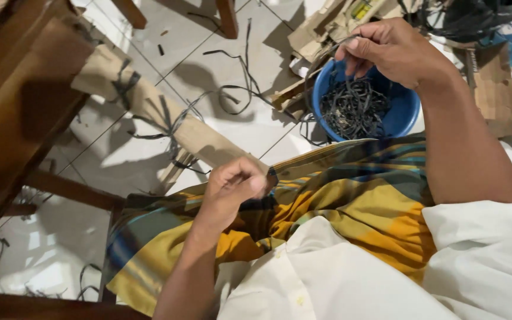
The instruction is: Wrapping protective cardboard around wooden chair legs and securing them with wire ties.
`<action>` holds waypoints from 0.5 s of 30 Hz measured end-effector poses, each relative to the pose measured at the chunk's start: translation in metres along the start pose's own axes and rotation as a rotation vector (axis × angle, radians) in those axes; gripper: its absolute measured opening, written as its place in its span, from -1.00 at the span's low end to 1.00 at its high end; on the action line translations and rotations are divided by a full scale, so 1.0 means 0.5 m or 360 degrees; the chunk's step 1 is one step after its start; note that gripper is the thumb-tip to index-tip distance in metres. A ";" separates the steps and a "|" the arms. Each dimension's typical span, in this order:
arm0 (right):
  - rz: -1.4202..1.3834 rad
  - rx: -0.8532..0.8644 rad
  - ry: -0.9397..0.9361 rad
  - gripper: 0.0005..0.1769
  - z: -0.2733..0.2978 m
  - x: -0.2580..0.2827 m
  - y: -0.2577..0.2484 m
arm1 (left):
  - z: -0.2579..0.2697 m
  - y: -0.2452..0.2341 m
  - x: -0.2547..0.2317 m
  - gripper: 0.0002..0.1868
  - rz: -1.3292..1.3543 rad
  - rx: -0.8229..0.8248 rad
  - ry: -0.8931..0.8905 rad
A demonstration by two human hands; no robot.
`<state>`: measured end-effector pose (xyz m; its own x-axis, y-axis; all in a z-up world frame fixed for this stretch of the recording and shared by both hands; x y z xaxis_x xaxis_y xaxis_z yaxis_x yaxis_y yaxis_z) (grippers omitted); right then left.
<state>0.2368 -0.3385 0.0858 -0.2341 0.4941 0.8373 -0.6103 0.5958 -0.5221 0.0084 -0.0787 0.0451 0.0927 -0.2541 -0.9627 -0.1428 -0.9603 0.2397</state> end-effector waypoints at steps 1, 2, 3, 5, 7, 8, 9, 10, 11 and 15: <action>0.0064 0.0011 -0.0010 -0.61 -0.008 0.001 0.006 | -0.002 -0.004 0.003 -0.84 -0.0153 -0.0110 -0.0005; 0.0064 0.0023 -0.0023 -0.61 -0.010 0.013 0.012 | -0.011 0.002 -0.005 -0.84 -0.0160 -0.0125 -0.0001; 0.0068 0.0073 -0.0010 -0.61 -0.013 0.024 0.019 | -0.021 0.006 -0.013 -0.82 -0.0347 -0.0188 0.0008; 0.0068 0.0135 -0.0003 -0.61 -0.022 0.040 0.032 | -0.040 0.018 -0.035 -0.67 -0.0539 -0.0266 0.0011; 0.0111 0.0282 0.0089 -0.56 -0.028 0.041 0.048 | -0.063 0.035 -0.051 -0.31 -0.0636 -0.0266 -0.0143; 0.0109 0.0279 0.0097 -0.56 -0.036 0.035 0.050 | -0.068 0.036 -0.051 -0.31 -0.0632 -0.0260 -0.0148; 0.0087 0.0297 0.0095 -0.56 -0.044 0.028 0.051 | -0.075 0.039 -0.050 -0.28 -0.0706 -0.0234 -0.0172; 0.0056 0.0319 0.0097 -0.56 -0.050 0.019 0.055 | -0.080 0.042 -0.049 -0.25 -0.0781 -0.0208 -0.0204; 0.0046 0.0320 0.0108 -0.56 -0.054 0.015 0.051 | -0.086 0.043 -0.038 -0.25 -0.0779 -0.0200 -0.0218; 0.0030 0.0267 0.0076 -0.59 -0.073 0.036 0.044 | -0.114 0.034 -0.007 -0.14 -0.0824 -0.0273 -0.0254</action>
<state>0.2465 -0.2934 0.0834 -0.2127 0.5360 0.8170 -0.7248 0.4742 -0.4998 0.0619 -0.1005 0.0598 -0.0438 0.2625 -0.9639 0.0448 -0.9634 -0.2644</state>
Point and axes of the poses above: each hand's wrist, its own z-axis away from the middle knuckle, its own y-axis out of the palm, x = y × z, the point moved 3 cm from there along -z, towards the middle knuckle, and after that the axes turned 3 degrees about y, right-handed, at the moved point
